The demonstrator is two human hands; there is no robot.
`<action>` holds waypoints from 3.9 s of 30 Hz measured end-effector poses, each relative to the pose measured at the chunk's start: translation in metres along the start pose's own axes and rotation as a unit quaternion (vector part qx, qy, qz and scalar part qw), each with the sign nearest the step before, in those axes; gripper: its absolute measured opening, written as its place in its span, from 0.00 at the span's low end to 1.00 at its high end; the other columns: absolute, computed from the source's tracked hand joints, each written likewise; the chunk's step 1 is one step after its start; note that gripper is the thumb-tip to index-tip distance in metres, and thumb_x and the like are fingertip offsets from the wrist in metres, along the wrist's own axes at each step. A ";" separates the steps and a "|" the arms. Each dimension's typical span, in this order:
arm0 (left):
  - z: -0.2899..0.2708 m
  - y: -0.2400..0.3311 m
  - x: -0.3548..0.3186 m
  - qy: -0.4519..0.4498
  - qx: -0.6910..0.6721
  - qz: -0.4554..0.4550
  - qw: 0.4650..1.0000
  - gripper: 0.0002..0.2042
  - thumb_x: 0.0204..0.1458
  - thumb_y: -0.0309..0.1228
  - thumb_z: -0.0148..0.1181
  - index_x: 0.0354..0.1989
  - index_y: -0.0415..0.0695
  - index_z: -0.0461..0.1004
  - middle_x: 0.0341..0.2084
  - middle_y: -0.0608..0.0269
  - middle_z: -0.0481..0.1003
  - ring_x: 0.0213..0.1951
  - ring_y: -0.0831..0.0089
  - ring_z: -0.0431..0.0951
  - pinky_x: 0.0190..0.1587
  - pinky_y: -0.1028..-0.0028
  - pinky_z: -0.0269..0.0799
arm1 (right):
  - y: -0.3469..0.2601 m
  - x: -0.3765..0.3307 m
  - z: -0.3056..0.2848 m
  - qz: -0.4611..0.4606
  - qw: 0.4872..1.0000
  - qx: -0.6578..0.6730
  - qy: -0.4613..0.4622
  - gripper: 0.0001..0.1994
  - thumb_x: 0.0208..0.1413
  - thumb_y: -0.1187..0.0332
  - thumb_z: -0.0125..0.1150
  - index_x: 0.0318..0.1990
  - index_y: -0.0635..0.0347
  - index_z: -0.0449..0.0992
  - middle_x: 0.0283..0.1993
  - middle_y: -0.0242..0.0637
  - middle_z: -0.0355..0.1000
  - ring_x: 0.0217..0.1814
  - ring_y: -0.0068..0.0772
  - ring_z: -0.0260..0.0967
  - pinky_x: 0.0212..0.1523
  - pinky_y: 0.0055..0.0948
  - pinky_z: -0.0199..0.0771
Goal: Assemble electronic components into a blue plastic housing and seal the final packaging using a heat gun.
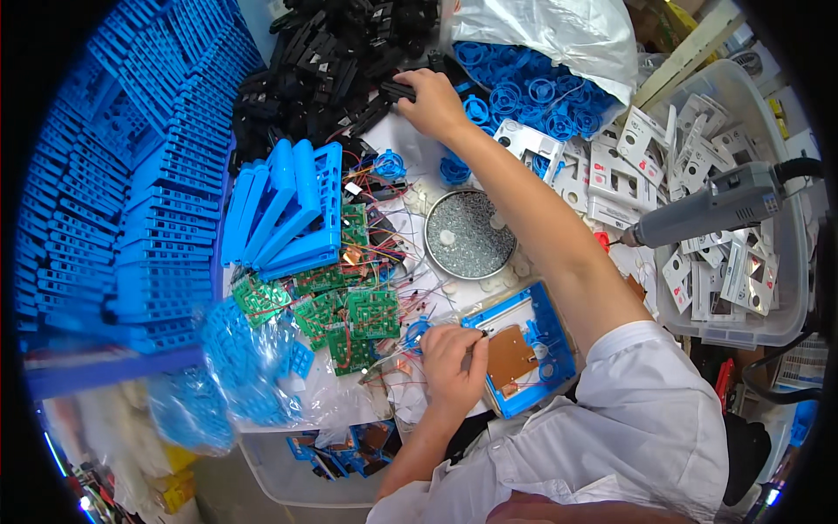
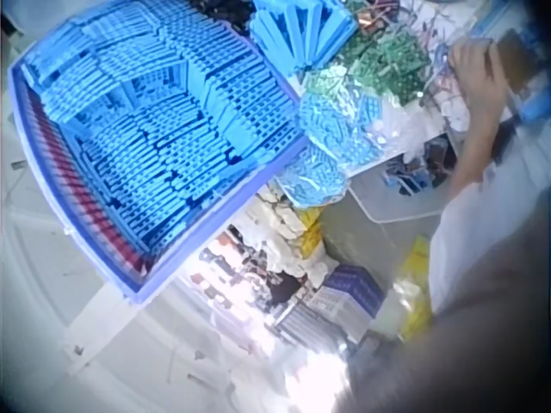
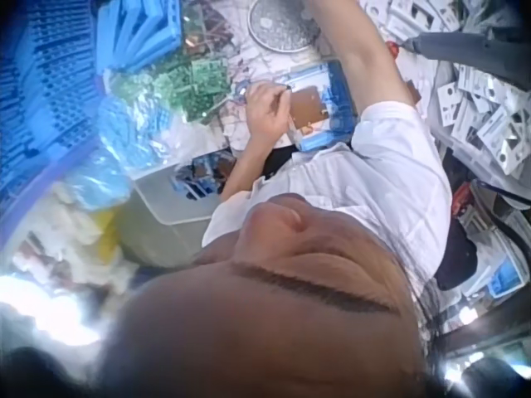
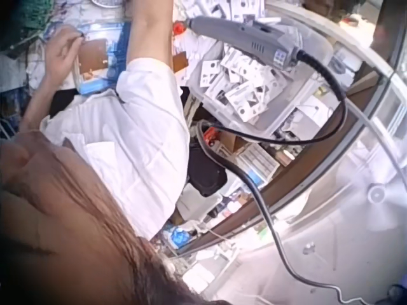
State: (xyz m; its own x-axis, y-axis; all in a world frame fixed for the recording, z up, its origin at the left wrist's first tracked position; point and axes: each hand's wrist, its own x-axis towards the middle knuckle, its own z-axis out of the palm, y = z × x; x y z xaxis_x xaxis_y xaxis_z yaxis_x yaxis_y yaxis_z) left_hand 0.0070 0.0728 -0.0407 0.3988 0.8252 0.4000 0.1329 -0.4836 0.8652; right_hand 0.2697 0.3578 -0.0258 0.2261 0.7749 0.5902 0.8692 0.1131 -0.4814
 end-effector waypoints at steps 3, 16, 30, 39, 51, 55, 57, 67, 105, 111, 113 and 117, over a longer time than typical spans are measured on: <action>-0.005 -0.004 -0.004 0.028 -0.003 -0.045 0.999 0.05 0.49 0.17 0.65 0.33 0.38 0.77 0.29 0.56 0.78 0.35 0.60 0.75 0.42 0.66 0.69 | -0.075 -0.037 -0.053 0.039 0.968 0.190 -0.157 0.16 0.56 0.65 0.65 0.51 0.58 0.82 0.46 0.43 0.79 0.49 0.46 0.75 0.55 0.39 0.74; -0.007 -0.004 0.001 -0.005 0.050 -0.005 0.999 0.07 0.50 0.24 0.67 0.37 0.42 0.77 0.32 0.60 0.78 0.39 0.60 0.76 0.47 0.61 0.64 | -0.116 -0.228 -0.204 0.011 0.894 0.276 -0.353 0.16 0.66 0.63 0.57 0.54 0.63 0.78 0.52 0.45 0.75 0.56 0.48 0.68 0.60 0.42 0.67; -0.010 0.002 -0.002 -0.009 0.050 0.006 0.999 0.06 0.49 0.24 0.67 0.36 0.44 0.78 0.33 0.63 0.79 0.39 0.62 0.76 0.48 0.62 0.63 | -0.004 -0.015 0.012 -0.023 0.981 -0.187 -0.041 0.18 0.51 0.65 0.66 0.49 0.60 0.77 0.47 0.45 0.76 0.53 0.54 0.71 0.53 0.46 0.74; -0.011 0.000 -0.009 0.005 0.045 -0.023 0.999 0.06 0.50 0.24 0.66 0.36 0.42 0.78 0.33 0.60 0.79 0.39 0.60 0.76 0.49 0.62 0.64 | -0.034 -0.030 -0.031 0.163 0.941 0.276 -0.112 0.17 0.60 0.63 0.61 0.51 0.64 0.74 0.38 0.42 0.78 0.35 0.42 0.80 0.38 0.37 0.81; -0.011 -0.001 -0.019 0.002 0.036 0.011 0.999 0.05 0.50 0.20 0.65 0.35 0.41 0.78 0.32 0.58 0.79 0.35 0.59 0.76 0.45 0.63 0.66 | -0.081 -0.229 -0.241 0.474 0.601 0.461 -0.450 0.16 0.67 0.63 0.48 0.53 0.63 0.75 0.29 0.39 0.76 0.18 0.22 0.72 0.15 0.20 0.68; -0.015 0.006 -0.021 -0.008 0.064 0.036 0.997 0.06 0.49 0.20 0.65 0.35 0.41 0.78 0.33 0.58 0.80 0.35 0.60 0.76 0.45 0.64 0.66 | -0.078 -0.243 -0.238 0.469 0.563 0.424 -0.532 0.22 0.68 0.50 0.52 0.49 0.63 0.76 0.29 0.38 0.77 0.17 0.22 0.73 0.14 0.19 0.69; -0.017 0.007 -0.022 -0.015 0.070 0.035 0.997 0.07 0.49 0.20 0.66 0.36 0.42 0.78 0.33 0.59 0.80 0.36 0.60 0.76 0.45 0.64 0.66 | -0.082 -0.249 -0.235 0.476 0.558 0.411 -0.542 0.26 0.67 0.45 0.53 0.51 0.63 0.75 0.27 0.38 0.76 0.18 0.23 0.73 0.15 0.20 0.69; -0.015 0.009 -0.014 -0.043 0.091 0.044 0.994 0.08 0.48 0.21 0.67 0.36 0.44 0.79 0.34 0.60 0.81 0.36 0.61 0.78 0.45 0.64 0.65 | -0.087 -0.243 -0.267 0.114 0.894 0.137 -0.412 0.27 0.53 0.60 0.71 0.59 0.59 0.71 0.36 0.43 0.78 0.31 0.38 0.77 0.31 0.33 0.77; -0.029 0.023 0.076 -0.446 0.164 0.128 0.870 0.03 0.46 0.26 0.63 0.26 0.45 0.75 0.25 0.63 0.71 0.33 0.59 0.75 0.36 0.61 0.68 | -0.083 -0.248 -0.233 -0.139 0.889 0.177 -0.398 0.29 0.41 0.68 0.73 0.55 0.60 0.75 0.46 0.37 0.70 0.47 0.42 0.69 0.42 0.34 0.78; -0.027 0.030 0.081 -0.438 0.165 0.162 0.869 0.02 0.46 0.26 0.60 0.27 0.44 0.73 0.26 0.61 0.71 0.29 0.59 0.75 0.33 0.60 0.68 | -0.087 -0.240 -0.235 -0.150 0.856 0.142 -0.474 0.27 0.47 0.66 0.69 0.57 0.53 0.74 0.46 0.34 0.68 0.49 0.42 0.66 0.41 0.34 0.78; -0.027 0.032 0.081 -0.443 0.170 0.156 0.866 0.02 0.46 0.25 0.59 0.28 0.44 0.74 0.26 0.61 0.71 0.29 0.59 0.75 0.32 0.60 0.69 | -0.089 -0.238 -0.233 -0.150 0.848 0.139 -0.488 0.26 0.47 0.66 0.69 0.57 0.52 0.73 0.47 0.34 0.67 0.50 0.41 0.66 0.41 0.34 0.79; -0.029 0.035 0.078 -0.457 0.182 0.140 0.859 0.02 0.47 0.25 0.59 0.29 0.42 0.74 0.27 0.61 0.70 0.30 0.59 0.76 0.30 0.60 0.70 | -0.092 -0.234 -0.232 -0.148 0.842 0.136 -0.500 0.25 0.47 0.66 0.69 0.55 0.53 0.72 0.48 0.33 0.66 0.51 0.41 0.65 0.42 0.33 0.79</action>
State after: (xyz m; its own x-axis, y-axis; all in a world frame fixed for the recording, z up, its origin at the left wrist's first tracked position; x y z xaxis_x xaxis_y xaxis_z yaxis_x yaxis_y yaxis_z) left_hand 0.0164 0.1288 0.0293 0.9854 0.1682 0.0279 0.1246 -0.8225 0.5549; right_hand 0.2385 0.0213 0.0306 -0.5849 0.8085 -0.0654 0.6591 0.4267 -0.6193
